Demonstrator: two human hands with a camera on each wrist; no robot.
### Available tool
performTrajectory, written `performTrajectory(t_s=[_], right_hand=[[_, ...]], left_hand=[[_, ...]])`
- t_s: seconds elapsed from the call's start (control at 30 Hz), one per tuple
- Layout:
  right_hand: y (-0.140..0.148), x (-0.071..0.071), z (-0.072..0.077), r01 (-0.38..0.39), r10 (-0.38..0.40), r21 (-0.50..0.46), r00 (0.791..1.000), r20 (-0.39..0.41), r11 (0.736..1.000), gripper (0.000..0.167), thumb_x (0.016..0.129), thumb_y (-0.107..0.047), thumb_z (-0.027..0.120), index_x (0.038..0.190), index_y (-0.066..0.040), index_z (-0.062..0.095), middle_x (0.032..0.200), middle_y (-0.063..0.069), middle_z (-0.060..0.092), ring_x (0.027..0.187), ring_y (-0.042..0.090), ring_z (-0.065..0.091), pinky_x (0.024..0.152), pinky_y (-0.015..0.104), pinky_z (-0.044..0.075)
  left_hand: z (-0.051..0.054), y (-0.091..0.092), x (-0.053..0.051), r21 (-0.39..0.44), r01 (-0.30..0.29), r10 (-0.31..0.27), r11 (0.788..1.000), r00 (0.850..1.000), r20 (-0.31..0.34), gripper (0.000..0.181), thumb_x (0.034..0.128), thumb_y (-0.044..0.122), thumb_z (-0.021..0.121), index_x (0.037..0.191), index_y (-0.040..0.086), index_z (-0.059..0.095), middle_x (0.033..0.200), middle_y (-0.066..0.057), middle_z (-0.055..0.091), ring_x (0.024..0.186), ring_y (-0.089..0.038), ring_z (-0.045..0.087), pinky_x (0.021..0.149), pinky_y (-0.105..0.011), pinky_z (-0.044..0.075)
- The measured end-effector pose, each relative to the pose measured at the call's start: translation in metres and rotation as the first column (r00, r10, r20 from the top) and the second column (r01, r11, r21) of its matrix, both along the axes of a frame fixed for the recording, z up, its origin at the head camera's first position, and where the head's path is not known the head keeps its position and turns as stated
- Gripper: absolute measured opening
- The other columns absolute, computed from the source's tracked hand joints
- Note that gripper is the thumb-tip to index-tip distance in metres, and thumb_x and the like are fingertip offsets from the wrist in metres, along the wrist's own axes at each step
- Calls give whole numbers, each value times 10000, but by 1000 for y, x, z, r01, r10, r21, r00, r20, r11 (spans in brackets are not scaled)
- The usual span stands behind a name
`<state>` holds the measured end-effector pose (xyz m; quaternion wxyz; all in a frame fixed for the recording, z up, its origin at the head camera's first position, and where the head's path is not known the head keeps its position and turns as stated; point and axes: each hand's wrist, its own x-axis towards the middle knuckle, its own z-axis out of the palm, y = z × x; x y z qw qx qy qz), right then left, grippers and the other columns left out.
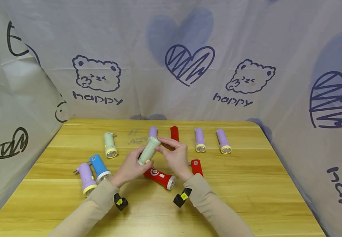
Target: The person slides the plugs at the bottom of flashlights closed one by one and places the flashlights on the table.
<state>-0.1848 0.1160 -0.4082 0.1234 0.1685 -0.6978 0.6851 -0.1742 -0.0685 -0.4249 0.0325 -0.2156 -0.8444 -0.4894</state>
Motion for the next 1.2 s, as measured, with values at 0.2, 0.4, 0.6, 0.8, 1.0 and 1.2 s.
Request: performTrajectory(t_s=[0.2,0.4,0.6,0.8,1.0,1.2], right_hand=[[7,-5,-3,-49,49,21,999,23,999,340,850,104,712,1186,140,672,1223,349,657,965,-30,700,865,198,593],[11,-9,-4,-75,73,47,996,43,996,359,862,66,720,1213,124,666,1220,347,659,963,-20,703,879,195,588],[14,-10,-4,-97,91,66,991,94,993,366,875,54,717,1234,101,666,1243,319,665,980,-21,701,896,199,583],[15,-8,-3,-115,104,63,981,162,991,363,904,22,704,1263,57,666,1274,286,665,1000,2,700,899,215,588],[13,-8,-4,-95,87,42,981,173,995,343,905,11,706,1240,78,669,1271,241,685,980,21,713,879,223,596],[9,-8,-6,-66,61,27,987,146,997,317,889,50,704,1202,98,684,1252,282,677,959,7,714,872,228,600]], left_hand=[[-2,-4,-1,-5,86,-86,996,995,52,525,848,133,695,1343,5,576,1070,-124,685,846,-172,577,751,-306,501],[1,-9,-4,52,202,-208,978,962,179,565,909,177,671,1428,29,506,1152,-173,659,947,-198,608,830,-324,521],[4,-15,-4,113,279,-300,954,909,288,631,945,204,630,1517,53,413,1268,-258,616,1064,-249,633,896,-346,541],[4,-16,-4,129,274,-302,953,891,338,668,958,228,633,1558,107,366,1354,-238,592,1160,-288,610,936,-376,547],[5,-16,-3,141,270,-303,953,885,355,669,968,255,635,1560,103,363,1387,-236,580,1196,-310,607,965,-420,547],[5,-13,-2,139,257,-290,956,887,360,632,966,266,655,1525,94,414,1394,-220,583,1215,-316,619,998,-451,539]])
